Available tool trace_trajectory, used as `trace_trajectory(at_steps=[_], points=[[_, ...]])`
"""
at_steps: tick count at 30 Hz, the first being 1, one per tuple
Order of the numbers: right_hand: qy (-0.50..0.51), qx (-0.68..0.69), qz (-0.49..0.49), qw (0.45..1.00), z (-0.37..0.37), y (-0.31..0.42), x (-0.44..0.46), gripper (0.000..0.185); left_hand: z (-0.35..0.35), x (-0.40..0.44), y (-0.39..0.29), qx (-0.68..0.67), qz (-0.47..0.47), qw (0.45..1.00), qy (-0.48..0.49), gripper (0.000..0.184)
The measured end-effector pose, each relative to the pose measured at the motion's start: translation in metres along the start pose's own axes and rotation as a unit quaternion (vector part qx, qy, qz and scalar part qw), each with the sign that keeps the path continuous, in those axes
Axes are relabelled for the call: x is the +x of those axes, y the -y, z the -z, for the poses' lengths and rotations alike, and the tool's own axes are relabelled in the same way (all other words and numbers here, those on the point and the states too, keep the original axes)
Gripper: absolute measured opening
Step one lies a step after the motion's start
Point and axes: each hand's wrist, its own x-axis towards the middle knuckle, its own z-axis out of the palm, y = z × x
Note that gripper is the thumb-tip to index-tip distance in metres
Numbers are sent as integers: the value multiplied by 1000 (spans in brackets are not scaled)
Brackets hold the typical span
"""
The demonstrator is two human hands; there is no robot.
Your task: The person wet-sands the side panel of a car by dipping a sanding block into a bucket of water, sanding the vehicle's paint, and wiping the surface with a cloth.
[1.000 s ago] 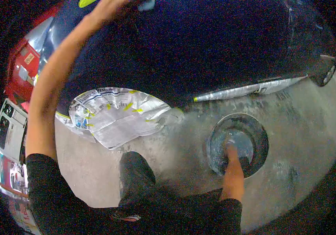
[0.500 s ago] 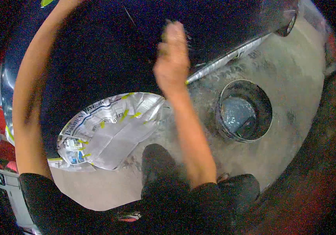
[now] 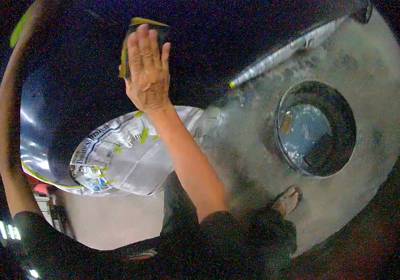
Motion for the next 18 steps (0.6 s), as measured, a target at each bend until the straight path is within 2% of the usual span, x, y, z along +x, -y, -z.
trace_trajectory(at_steps=[2, 3, 4, 5, 7, 10, 11, 12, 13, 14, 15, 17, 18], points=[[9, -17, -20, 1000, 2, -26, -35, 80, -4, 1, 0, 34, -3, 999, 1, 36], [-19, -11, -61, 998, 0, -55, -81, 80, -4, 0, -2, 51, -3, 999, 5, 36], [-33, -38, -190, 981, 2, -58, -115, 79, -5, 1, -3, 53, -15, 998, 15, 39], [-44, -12, -269, 962, -1, -63, -143, 71, -9, 4, -8, 14, -8, 1000, 0, 39], [-45, -29, -285, 957, -4, -54, -133, 67, -16, -1, -19, -67, 19, 997, -27, 40], [-53, 19, -132, 990, -10, -9, -58, 64, -6, 10, -9, 63, -7, 997, 42, 41], [-40, 53, -79, 995, -8, -1, -41, 64, -9, 15, 1, 76, -29, 996, 34, 41], [-38, 56, -81, 994, -2, 1, -39, 63, -16, 24, 16, 88, -51, 994, 25, 41], [-35, 38, -98, 994, 1, -13, -58, 61, -21, 29, 23, 102, -73, 992, 11, 41], [-33, 22, -108, 993, 3, -40, -91, 60, -20, 26, -26, 42, 80, 996, 14, 43], [-29, 6, -119, 993, 4, -64, -119, 59, -21, 27, -24, 43, 55, 998, 5, 42], [-22, -2, -339, 940, 20, -76, -162, 55, -20, 23, -16, 53, 13, 998, -8, 41], [-27, 26, -346, 938, 30, -77, -163, 54, -20, 20, -10, 19, 24, 1000, 4, 40]])
